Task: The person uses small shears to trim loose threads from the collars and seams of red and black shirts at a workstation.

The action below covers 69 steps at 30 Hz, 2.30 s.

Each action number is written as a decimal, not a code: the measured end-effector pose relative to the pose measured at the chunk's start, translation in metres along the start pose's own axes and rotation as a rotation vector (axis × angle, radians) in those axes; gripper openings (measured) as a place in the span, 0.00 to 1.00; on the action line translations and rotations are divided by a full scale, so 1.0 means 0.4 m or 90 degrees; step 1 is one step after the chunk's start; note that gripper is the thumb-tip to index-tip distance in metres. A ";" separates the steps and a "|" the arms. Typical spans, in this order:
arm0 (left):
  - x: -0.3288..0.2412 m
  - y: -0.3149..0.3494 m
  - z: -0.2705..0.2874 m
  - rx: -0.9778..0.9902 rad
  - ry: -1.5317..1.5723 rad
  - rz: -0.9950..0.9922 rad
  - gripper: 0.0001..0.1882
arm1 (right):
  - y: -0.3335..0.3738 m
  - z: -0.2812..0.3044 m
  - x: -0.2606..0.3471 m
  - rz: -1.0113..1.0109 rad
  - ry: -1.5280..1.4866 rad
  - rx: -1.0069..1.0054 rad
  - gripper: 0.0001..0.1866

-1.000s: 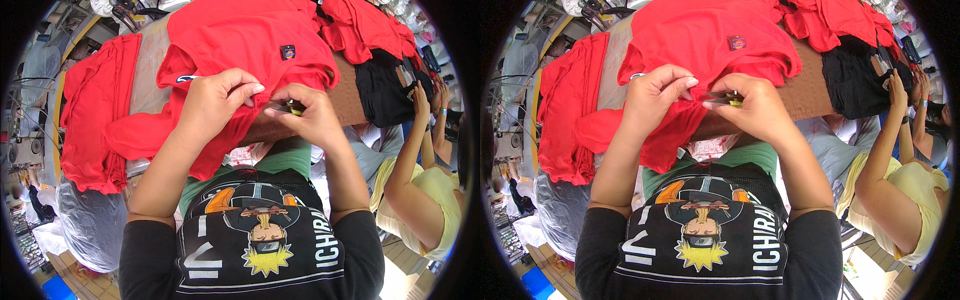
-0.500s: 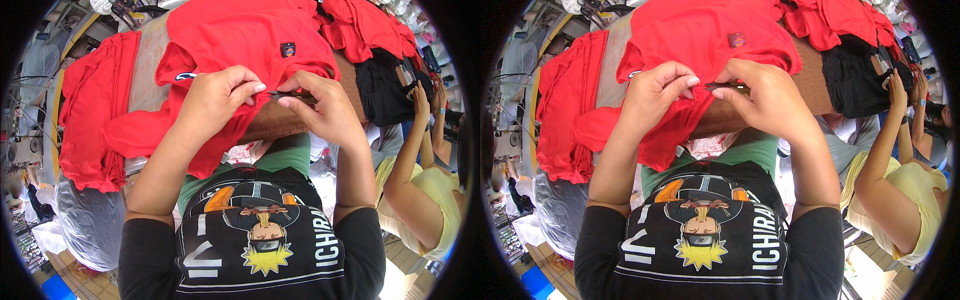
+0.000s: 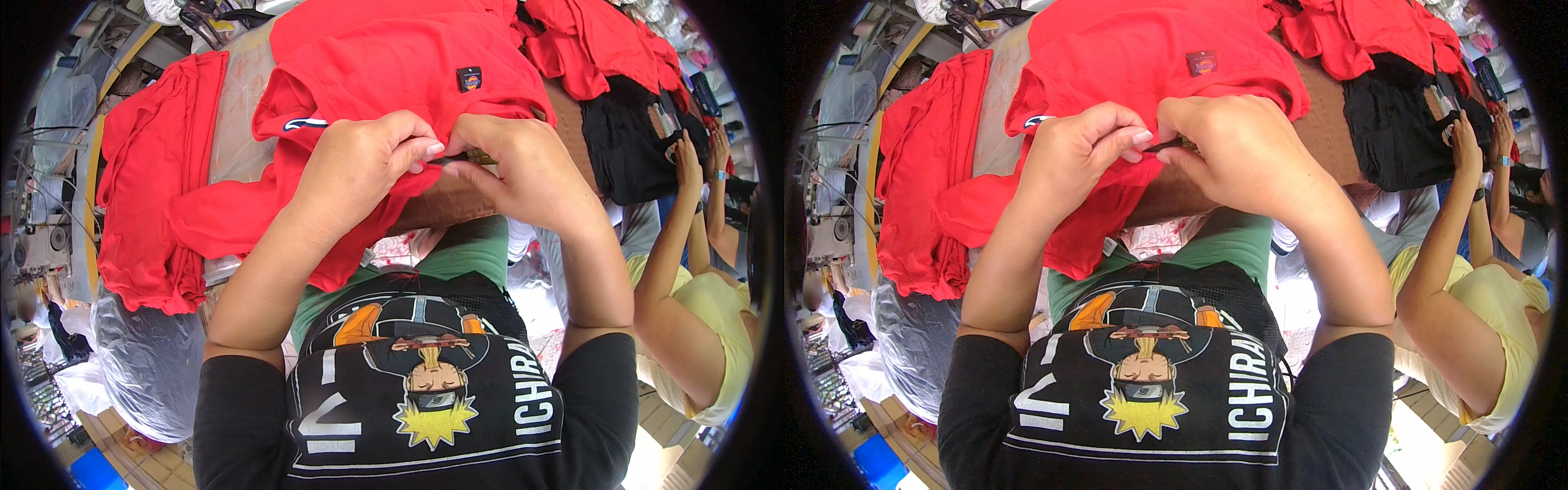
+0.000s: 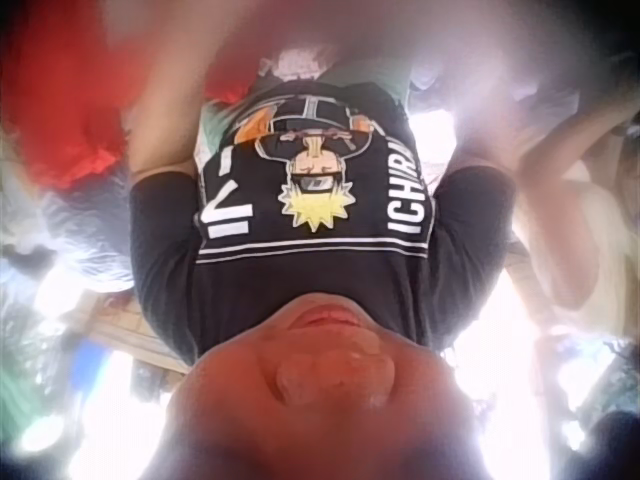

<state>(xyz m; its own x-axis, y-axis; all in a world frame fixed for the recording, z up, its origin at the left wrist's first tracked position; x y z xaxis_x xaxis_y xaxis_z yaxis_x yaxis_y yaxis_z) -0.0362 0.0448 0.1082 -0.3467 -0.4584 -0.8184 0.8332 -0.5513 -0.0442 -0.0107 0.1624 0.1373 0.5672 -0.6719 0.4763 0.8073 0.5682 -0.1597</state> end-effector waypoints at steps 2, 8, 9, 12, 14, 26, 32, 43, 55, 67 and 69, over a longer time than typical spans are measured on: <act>-0.076 0.018 0.025 0.019 -0.073 -0.204 0.11 | 0.007 0.020 0.010 0.015 0.054 0.015 0.10; -0.193 0.149 0.159 0.044 0.105 -0.435 0.22 | 0.085 0.163 -0.042 -0.041 -0.066 -0.030 0.16; -0.188 0.157 0.173 0.049 0.087 -0.428 0.23 | 0.093 0.149 -0.044 -0.013 -0.111 -0.047 0.17; -0.115 0.119 0.110 0.026 -0.055 -0.287 0.18 | 0.055 0.026 -0.033 -0.033 -0.153 -0.002 0.18; -0.079 0.102 0.049 -0.043 -0.188 -0.223 0.18 | 0.026 -0.064 -0.052 -0.058 -0.171 0.029 0.19; -0.011 0.075 0.005 -0.119 -0.239 -0.165 0.07 | 0.026 -0.078 -0.068 -0.038 -0.212 -0.064 0.13; 0.053 0.062 0.012 -0.009 -0.018 0.029 0.09 | 0.025 -0.079 -0.083 -0.052 -0.243 -0.089 0.11; 0.071 0.046 0.004 -0.036 0.191 0.026 0.10 | 0.017 -0.085 -0.078 -0.081 -0.287 -0.049 0.10; 0.081 0.037 0.008 -0.019 0.243 0.040 0.10 | 0.026 -0.027 -0.001 0.060 -0.169 -0.076 0.11; 0.074 0.039 0.010 -0.017 0.235 0.040 0.10 | 0.020 -0.039 -0.006 0.032 -0.130 -0.064 0.11; 0.075 0.039 0.010 -0.018 0.230 0.039 0.10 | 0.018 -0.040 -0.007 0.030 -0.132 -0.061 0.11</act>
<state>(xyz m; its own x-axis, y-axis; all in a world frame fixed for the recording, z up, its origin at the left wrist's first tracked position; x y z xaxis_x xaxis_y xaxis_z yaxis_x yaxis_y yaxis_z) -0.0353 0.0198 0.0853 -0.1245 -0.2111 -0.9695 0.8609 -0.5089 0.0003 -0.0037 0.1607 0.1209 0.5664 -0.5282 0.6327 0.7985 0.5416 -0.2627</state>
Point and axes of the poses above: each hand's wrist, its own y-axis away from the middle knuckle, its own z-axis out of the back of the hand, x = y × z, the point moved 9 cm from there along -y, towards the middle knuckle, and after that the axes turned 7 degrees about x, right-handed, at the moved point
